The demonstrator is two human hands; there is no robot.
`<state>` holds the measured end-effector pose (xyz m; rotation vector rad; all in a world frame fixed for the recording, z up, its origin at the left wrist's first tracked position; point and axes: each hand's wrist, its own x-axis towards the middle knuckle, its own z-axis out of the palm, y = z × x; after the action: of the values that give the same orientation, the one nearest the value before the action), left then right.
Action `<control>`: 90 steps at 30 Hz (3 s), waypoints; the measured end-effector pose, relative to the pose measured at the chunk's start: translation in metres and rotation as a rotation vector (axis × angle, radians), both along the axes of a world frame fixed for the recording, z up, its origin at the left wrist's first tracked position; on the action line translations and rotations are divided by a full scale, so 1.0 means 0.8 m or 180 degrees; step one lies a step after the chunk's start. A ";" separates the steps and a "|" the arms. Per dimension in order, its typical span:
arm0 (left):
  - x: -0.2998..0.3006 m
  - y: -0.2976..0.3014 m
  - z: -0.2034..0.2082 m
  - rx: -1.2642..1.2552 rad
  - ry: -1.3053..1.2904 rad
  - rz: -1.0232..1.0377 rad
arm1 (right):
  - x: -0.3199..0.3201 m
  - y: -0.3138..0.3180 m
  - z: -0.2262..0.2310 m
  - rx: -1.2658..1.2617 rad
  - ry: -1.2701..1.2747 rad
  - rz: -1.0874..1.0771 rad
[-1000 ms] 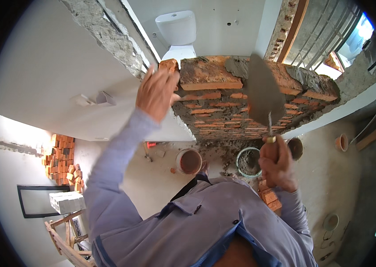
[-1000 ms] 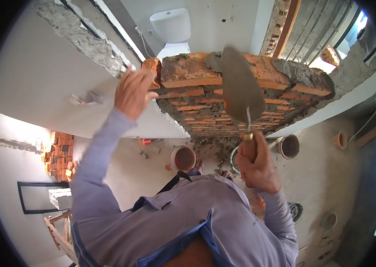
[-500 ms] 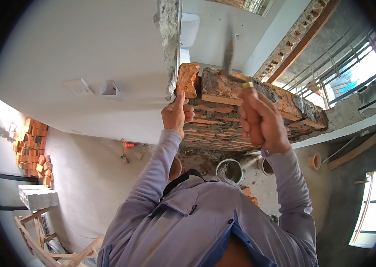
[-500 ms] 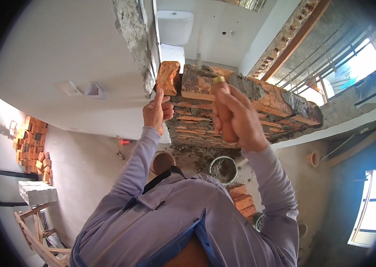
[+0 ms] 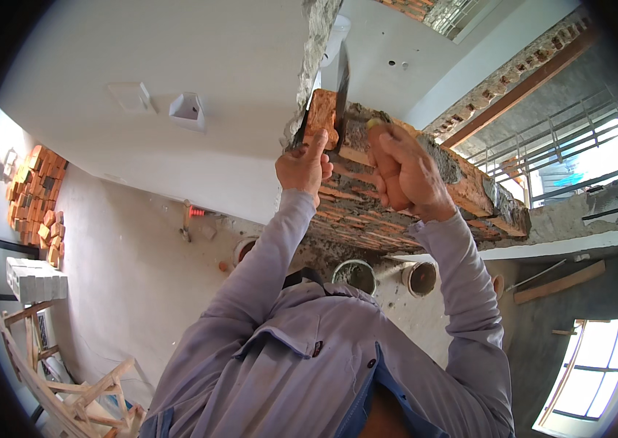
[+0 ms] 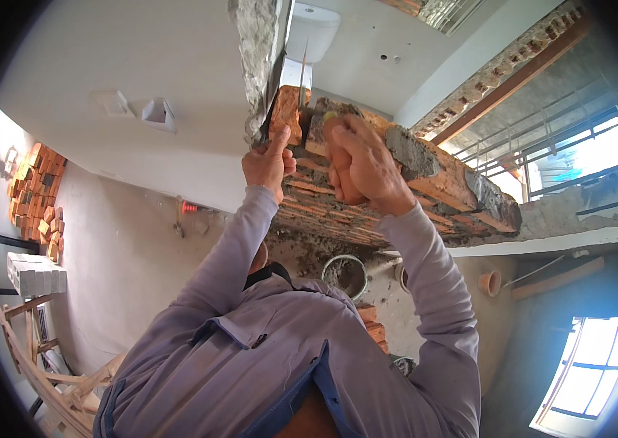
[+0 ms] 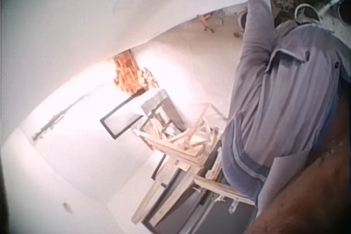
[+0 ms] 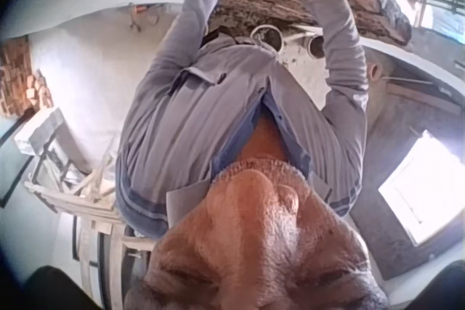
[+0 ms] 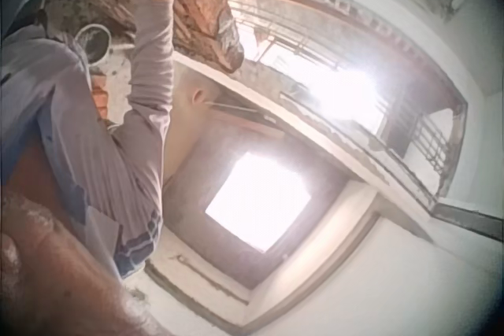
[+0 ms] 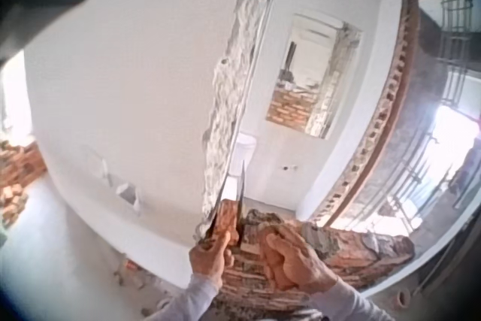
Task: The person scoops mortar from a bucket and applies it to a brick wall using a trowel. They then pick up a brick, place it on the mortar, and tap it into position. The person also breaks a brick with the trowel and places the broken piece into the wall.
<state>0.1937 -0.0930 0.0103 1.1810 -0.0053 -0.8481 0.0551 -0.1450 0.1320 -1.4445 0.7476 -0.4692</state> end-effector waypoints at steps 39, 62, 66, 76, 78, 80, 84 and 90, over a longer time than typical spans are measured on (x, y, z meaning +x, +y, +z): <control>0.007 -0.006 -0.014 0.0078 -0.0292 0.0025 | 0.001 -0.017 0.042 -0.0163 -0.0173 0.0317; 0.011 -0.005 -0.019 -0.0007 -0.0288 -0.0107 | -0.007 0.003 0.023 -0.0324 -0.0083 0.0407; 0.012 -0.002 -0.017 0.0020 -0.0339 -0.0202 | 0.003 -0.003 0.002 -0.0082 -0.0018 0.0302; 0.013 -0.001 -0.017 0.0089 -0.0368 -0.0307 | -0.001 0.017 0.007 -0.0031 -0.0024 0.0165; 0.013 -0.002 -0.018 0.0091 -0.0369 -0.0322 | -0.003 0.006 0.002 0.0011 0.0095 0.0296; 0.014 -0.001 -0.015 0.0121 -0.0379 -0.0293 | -0.004 0.004 0.001 -0.0018 0.0048 0.0332; 0.013 -0.001 -0.015 0.0030 -0.0342 -0.0344 | -0.003 0.003 -0.004 -0.0035 0.0000 0.0353; 0.014 -0.001 -0.022 -0.0031 -0.0018 -0.0270 | -0.003 0.005 -0.004 -0.0062 0.0030 0.0338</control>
<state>0.2048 -0.0934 -0.0069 1.1806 -0.0645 -0.9181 0.0523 -0.1407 0.1290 -1.4974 0.6717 -0.3891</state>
